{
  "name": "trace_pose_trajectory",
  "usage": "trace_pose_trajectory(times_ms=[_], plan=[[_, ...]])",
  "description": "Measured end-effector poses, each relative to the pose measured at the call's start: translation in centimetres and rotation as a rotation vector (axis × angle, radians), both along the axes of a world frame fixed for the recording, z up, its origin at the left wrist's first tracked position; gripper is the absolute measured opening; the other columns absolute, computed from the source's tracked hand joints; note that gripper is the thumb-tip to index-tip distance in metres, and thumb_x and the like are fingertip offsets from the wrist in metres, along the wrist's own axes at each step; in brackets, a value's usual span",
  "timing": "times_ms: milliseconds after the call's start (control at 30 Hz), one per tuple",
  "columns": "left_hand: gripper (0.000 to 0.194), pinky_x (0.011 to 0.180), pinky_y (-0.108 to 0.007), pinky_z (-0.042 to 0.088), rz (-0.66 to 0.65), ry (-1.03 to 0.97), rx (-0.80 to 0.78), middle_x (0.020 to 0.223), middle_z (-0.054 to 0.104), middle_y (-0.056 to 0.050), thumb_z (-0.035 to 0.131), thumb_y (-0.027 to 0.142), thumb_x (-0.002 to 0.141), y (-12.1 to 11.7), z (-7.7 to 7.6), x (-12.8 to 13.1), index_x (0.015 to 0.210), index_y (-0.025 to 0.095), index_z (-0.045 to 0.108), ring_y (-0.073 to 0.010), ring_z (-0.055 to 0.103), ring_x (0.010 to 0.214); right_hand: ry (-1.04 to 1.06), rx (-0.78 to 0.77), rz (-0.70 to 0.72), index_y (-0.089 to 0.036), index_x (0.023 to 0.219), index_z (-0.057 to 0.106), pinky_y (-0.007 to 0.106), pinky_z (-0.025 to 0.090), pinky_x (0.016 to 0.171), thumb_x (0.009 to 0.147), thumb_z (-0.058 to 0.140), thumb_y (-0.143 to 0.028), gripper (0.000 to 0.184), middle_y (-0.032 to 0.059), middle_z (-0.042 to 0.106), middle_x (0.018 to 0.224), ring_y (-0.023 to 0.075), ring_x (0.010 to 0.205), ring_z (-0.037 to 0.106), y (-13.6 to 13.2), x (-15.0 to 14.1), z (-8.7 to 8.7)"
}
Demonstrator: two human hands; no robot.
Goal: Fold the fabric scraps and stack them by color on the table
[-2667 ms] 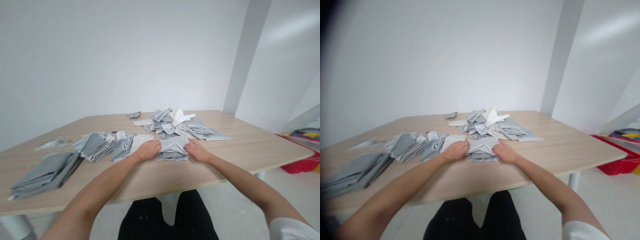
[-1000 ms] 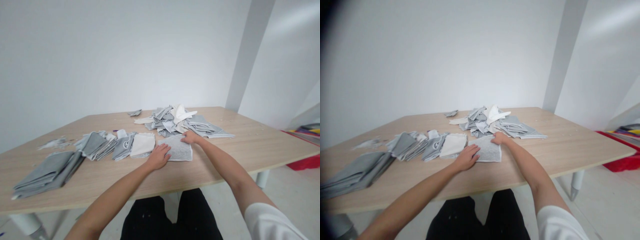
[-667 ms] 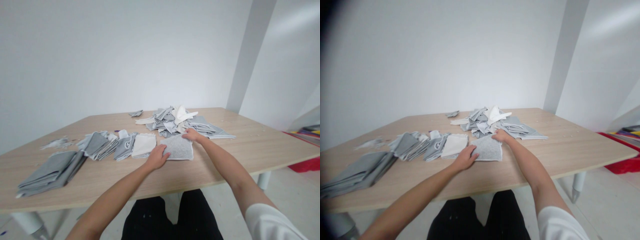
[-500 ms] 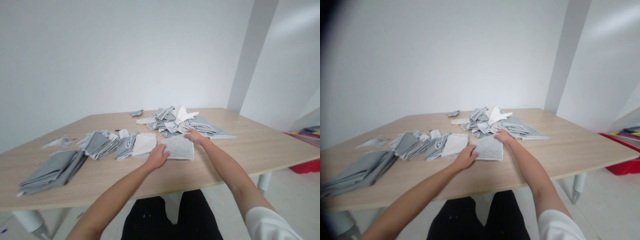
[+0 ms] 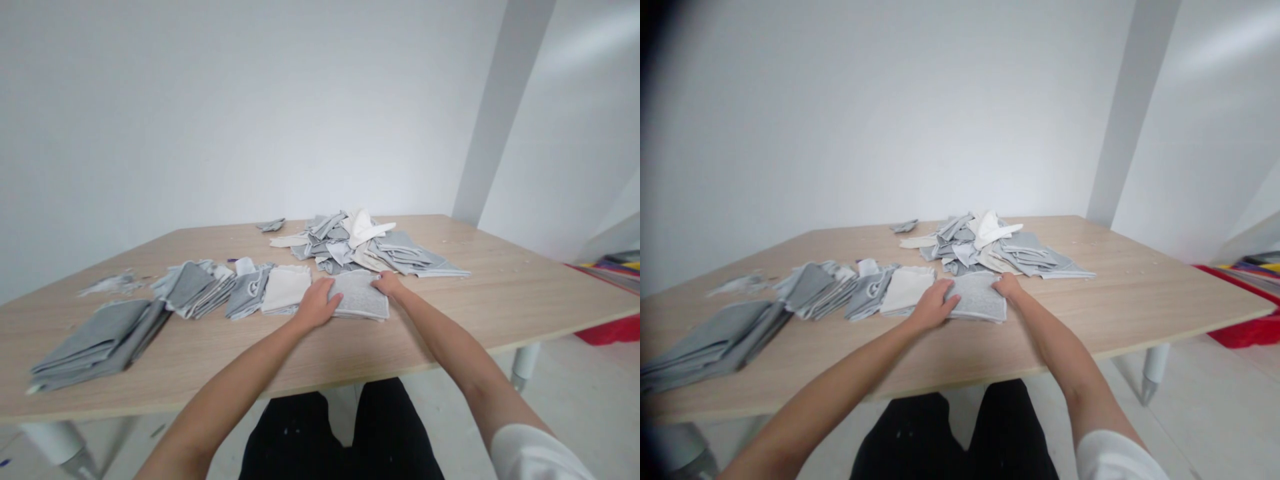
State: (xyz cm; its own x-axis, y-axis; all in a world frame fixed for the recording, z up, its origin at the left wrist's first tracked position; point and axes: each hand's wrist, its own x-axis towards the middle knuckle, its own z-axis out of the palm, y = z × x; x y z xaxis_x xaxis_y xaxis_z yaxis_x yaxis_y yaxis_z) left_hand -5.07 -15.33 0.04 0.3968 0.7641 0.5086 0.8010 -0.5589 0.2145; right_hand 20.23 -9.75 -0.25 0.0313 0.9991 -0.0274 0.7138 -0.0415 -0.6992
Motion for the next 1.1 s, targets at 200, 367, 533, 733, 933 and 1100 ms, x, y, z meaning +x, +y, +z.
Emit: trace_pose_trajectory(times_ms=[200, 367, 533, 733, 933, 1100], plan=[[0.057, 0.111, -0.047, 0.027, -0.107, 0.114, 0.050, 0.144, 0.043, -0.016, 0.046, 0.052, 0.089, -1.0, 0.5, 1.8, 0.133, 0.017, 0.048, -0.0294, 0.035, 0.136, -0.070, 0.166, -0.048, -0.012, 0.094, 0.066, 0.028, 0.049, 0.075, 0.089, 0.055, -0.037, 0.028, 0.0099, 0.069, 0.094, 0.0214, 0.088, 0.064, 0.0, -0.7, -0.3], [0.062, 0.112, -0.048, 0.025, -0.124, 0.147, 0.021, 0.145, 0.042, -0.014, 0.044, 0.058, 0.089, -1.2, -0.8, 1.8, 0.136, 0.017, 0.045, -0.0276, 0.035, 0.136, -0.152, 0.277, -0.146, -0.013, 0.087, 0.067, 0.028, 0.045, 0.071, 0.093, 0.037, -0.051, 0.049, 0.0130, 0.071, 0.085, 0.0231, 0.084, 0.065, 1.0, -0.2, -0.3], [0.052, 0.112, -0.048, 0.029, -0.126, 0.054, 0.123, 0.139, 0.050, -0.015, 0.047, 0.051, 0.090, -0.8, -1.4, -0.7, 0.127, 0.015, 0.051, -0.0263, 0.040, 0.133, -0.251, 0.355, -0.277, -0.015, 0.094, 0.068, 0.030, 0.044, 0.080, 0.093, 0.038, -0.036, 0.037, 0.0146, 0.069, 0.098, 0.0248, 0.095, 0.062, 2.2, 1.7, 0.0], [0.043, 0.107, -0.050, 0.038, -0.142, -0.029, 0.184, 0.130, 0.057, -0.016, 0.055, 0.042, 0.087, -1.3, -2.4, -3.5, 0.121, 0.016, 0.055, -0.0279, 0.046, 0.128, -0.350, 0.411, -0.450, -0.011, 0.125, 0.055, 0.038, 0.038, 0.097, 0.089, 0.040, -0.022, 0.041, 0.0198, 0.054, 0.130, 0.0306, 0.120, 0.049, 4.5, 4.6, 1.1], [0.041, 0.104, -0.049, 0.042, -0.127, -0.065, 0.153, 0.127, 0.059, -0.016, 0.057, 0.039, 0.086, -1.7, -3.7, -4.7, 0.119, 0.016, 0.056, -0.0282, 0.048, 0.126, -0.420, 0.323, -0.439, -0.015, 0.111, 0.064, 0.038, 0.045, 0.087, 0.087, 0.042, -0.022, 0.034, 0.0183, 0.065, 0.112, 0.0298, 0.109, 0.058, 7.6, 5.6, 2.2], [0.040, 0.105, -0.046, 0.042, -0.083, -0.083, 0.117, 0.128, 0.058, -0.015, 0.056, 0.038, 0.087, -1.7, -4.1, -5.1, 0.120, 0.016, 0.054, -0.0265, 0.049, 0.125, -0.472, 0.275, -0.414, -0.015, 0.115, 0.060, 0.048, 0.044, 0.090, 0.086, 0.045, -0.033, 0.037, 0.0200, 0.063, 0.116, 0.0342, 0.116, 0.053, 9.5, 5.5, 2.7]])
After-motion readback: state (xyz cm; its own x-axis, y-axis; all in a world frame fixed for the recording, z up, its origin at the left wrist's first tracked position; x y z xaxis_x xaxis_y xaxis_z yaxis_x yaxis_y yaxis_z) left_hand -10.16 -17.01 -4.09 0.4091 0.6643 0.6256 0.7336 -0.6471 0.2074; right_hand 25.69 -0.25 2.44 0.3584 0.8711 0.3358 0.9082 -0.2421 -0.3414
